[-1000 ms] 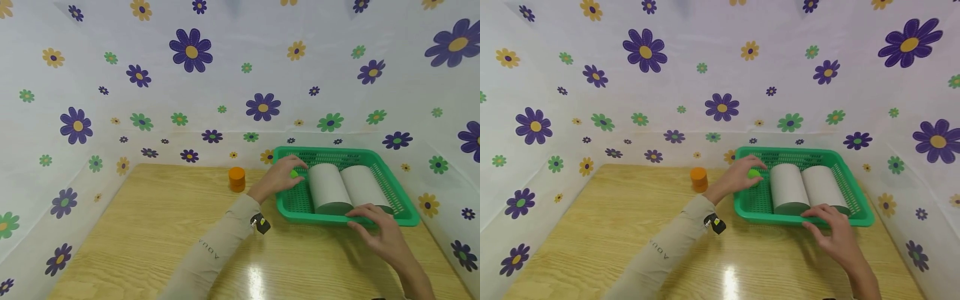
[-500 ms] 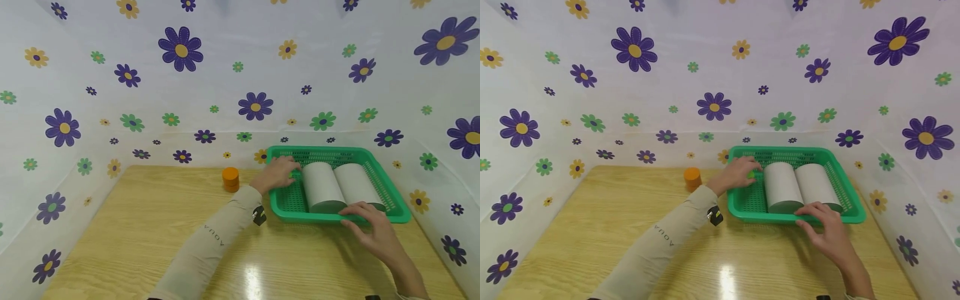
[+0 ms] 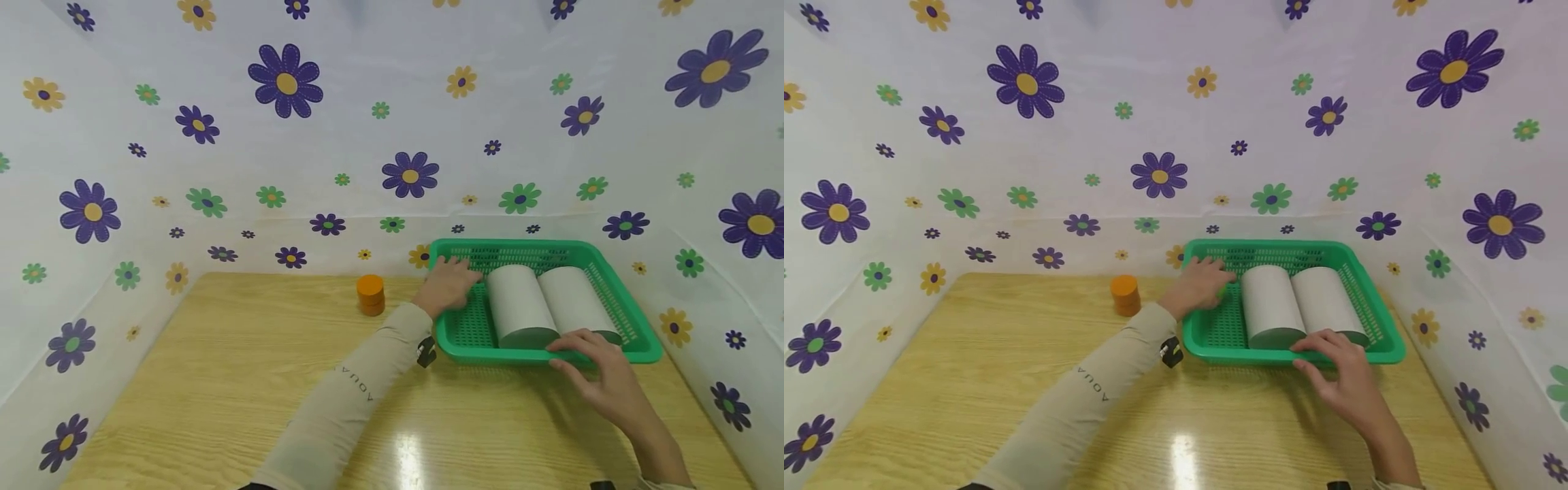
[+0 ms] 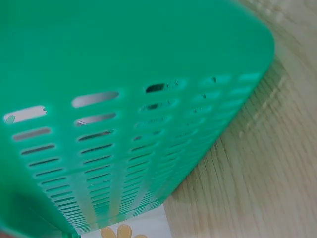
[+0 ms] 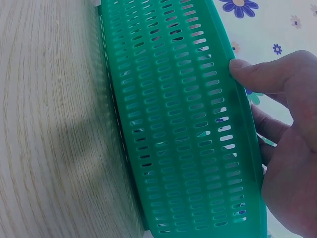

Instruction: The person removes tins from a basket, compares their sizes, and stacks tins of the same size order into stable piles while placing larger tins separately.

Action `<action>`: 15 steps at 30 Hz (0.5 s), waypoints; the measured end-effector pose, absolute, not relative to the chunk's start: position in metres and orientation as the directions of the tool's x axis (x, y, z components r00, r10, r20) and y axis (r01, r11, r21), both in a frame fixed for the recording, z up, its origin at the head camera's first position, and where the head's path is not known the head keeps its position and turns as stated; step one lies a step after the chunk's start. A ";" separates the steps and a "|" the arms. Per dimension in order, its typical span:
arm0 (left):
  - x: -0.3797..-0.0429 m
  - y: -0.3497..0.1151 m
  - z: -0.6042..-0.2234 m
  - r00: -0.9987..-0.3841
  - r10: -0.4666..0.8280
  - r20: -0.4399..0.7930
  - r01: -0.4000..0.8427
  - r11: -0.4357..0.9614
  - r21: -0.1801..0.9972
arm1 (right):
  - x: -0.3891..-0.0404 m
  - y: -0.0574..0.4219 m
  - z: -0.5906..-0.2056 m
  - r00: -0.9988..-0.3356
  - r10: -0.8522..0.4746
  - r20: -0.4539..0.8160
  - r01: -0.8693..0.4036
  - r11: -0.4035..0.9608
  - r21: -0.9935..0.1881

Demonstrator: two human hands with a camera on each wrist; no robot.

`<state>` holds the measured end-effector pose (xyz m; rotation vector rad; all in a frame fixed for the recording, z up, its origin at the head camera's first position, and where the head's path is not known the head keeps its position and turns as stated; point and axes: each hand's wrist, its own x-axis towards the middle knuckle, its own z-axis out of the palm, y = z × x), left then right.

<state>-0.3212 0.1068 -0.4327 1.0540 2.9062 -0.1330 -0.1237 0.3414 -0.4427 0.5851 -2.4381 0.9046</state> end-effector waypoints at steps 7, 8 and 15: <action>-0.324 0.109 -0.436 -0.776 0.621 -0.113 0.631 0.765 -0.132 | -0.126 0.342 -0.443 -0.805 -0.225 0.549 -0.528 0.693 -0.491; -0.324 0.110 -0.436 -0.775 0.621 -0.116 0.632 0.764 -0.132 | -0.126 0.342 -0.443 -0.806 -0.224 0.548 -0.527 0.694 -0.491; -0.324 0.111 -0.437 -0.764 0.635 -0.113 0.645 0.756 -0.116 | -0.126 0.343 -0.443 -0.809 -0.219 0.545 -0.523 0.691 -0.499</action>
